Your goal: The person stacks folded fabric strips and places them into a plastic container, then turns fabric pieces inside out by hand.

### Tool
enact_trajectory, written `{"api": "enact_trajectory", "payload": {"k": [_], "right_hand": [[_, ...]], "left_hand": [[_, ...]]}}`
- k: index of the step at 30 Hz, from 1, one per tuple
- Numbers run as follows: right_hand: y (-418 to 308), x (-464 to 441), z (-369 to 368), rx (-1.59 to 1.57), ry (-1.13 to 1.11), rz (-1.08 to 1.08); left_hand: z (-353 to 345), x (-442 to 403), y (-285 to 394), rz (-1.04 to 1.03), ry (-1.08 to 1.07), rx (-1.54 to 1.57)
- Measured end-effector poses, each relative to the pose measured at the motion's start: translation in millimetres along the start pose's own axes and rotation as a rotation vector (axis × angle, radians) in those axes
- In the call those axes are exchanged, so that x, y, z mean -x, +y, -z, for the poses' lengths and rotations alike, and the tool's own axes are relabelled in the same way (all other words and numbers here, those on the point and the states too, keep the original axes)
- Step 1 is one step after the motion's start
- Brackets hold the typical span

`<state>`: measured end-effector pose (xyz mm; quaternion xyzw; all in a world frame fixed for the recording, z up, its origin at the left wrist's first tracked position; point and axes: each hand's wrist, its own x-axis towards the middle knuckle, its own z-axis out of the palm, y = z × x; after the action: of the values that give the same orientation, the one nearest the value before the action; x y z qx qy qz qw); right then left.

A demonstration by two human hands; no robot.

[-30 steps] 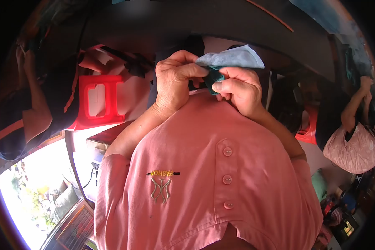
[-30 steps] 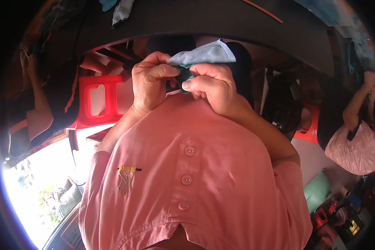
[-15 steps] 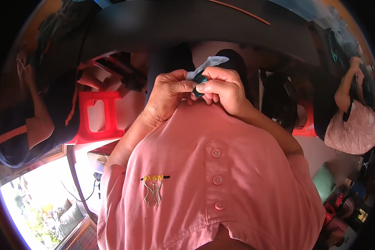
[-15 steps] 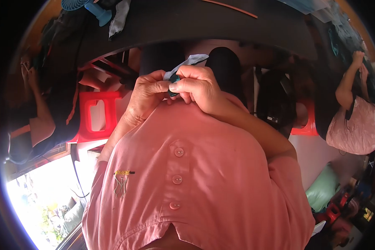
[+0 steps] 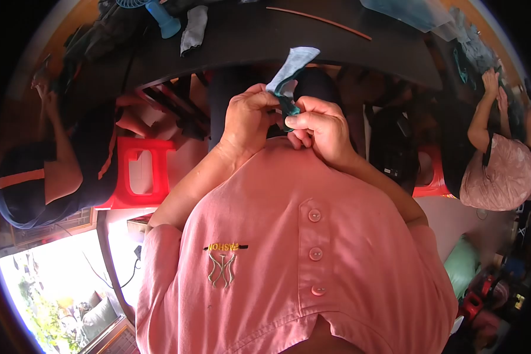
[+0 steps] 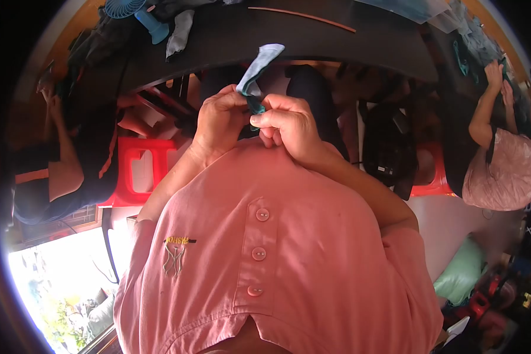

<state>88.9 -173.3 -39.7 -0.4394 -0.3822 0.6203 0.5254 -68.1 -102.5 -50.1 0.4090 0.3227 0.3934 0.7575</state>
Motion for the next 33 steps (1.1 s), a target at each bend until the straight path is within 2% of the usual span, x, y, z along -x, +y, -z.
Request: {"api": "enact_trajectory", "payload": {"k": [1, 2, 5, 8, 11, 15, 18, 22, 25, 28, 29, 31, 33], "right_hand": [[-2, -3, 2, 0.001, 0.001, -0.006], [-5, -6, 3, 0.039, -0.008, 0.007], [-11, -18, 6, 0.135, -0.047, 0.035], [-18, -34, 6, 0.196, -0.078, 0.087], [-13, -43, 9, 0.197, -0.098, 0.085], [1, -49, 15, 0.099, -0.095, -0.002], [0, -47, 16, 0.070, -0.070, 0.045], [-5, -48, 22, 0.066, -0.015, 0.129], [-1, -52, 22, 0.121, -0.052, 0.153], [0, -55, 20, 0.152, -0.123, 0.149], [0, -57, 18, 0.134, -0.136, 0.150], [0, -60, 17, 0.119, -0.135, 0.091], [2, -63, 14, 0.063, -0.128, 0.107]], "left_hand": [[-1, -2, 4, 0.117, -0.016, 0.240], [6, -5, 3, 0.142, -0.111, 0.337], [6, -15, -3, 0.013, 0.043, 0.357], [-7, -10, 2, -0.222, 0.249, -0.125], [-2, -11, 0, -0.296, 0.283, -0.250], [0, -17, 15, -0.166, 0.218, 0.176], [-19, -21, 24, -0.033, 0.303, 0.181], [-13, -29, -3, -0.432, 0.285, -0.577], [-5, -37, -3, -0.445, 0.275, -0.650], [-8, -26, 20, -0.015, 0.264, -0.178], [-5, -26, 24, 0.061, 0.306, 0.035], [12, -24, 28, 0.079, 0.200, 0.182], [9, -18, 34, 0.031, 0.177, 0.120]]}}
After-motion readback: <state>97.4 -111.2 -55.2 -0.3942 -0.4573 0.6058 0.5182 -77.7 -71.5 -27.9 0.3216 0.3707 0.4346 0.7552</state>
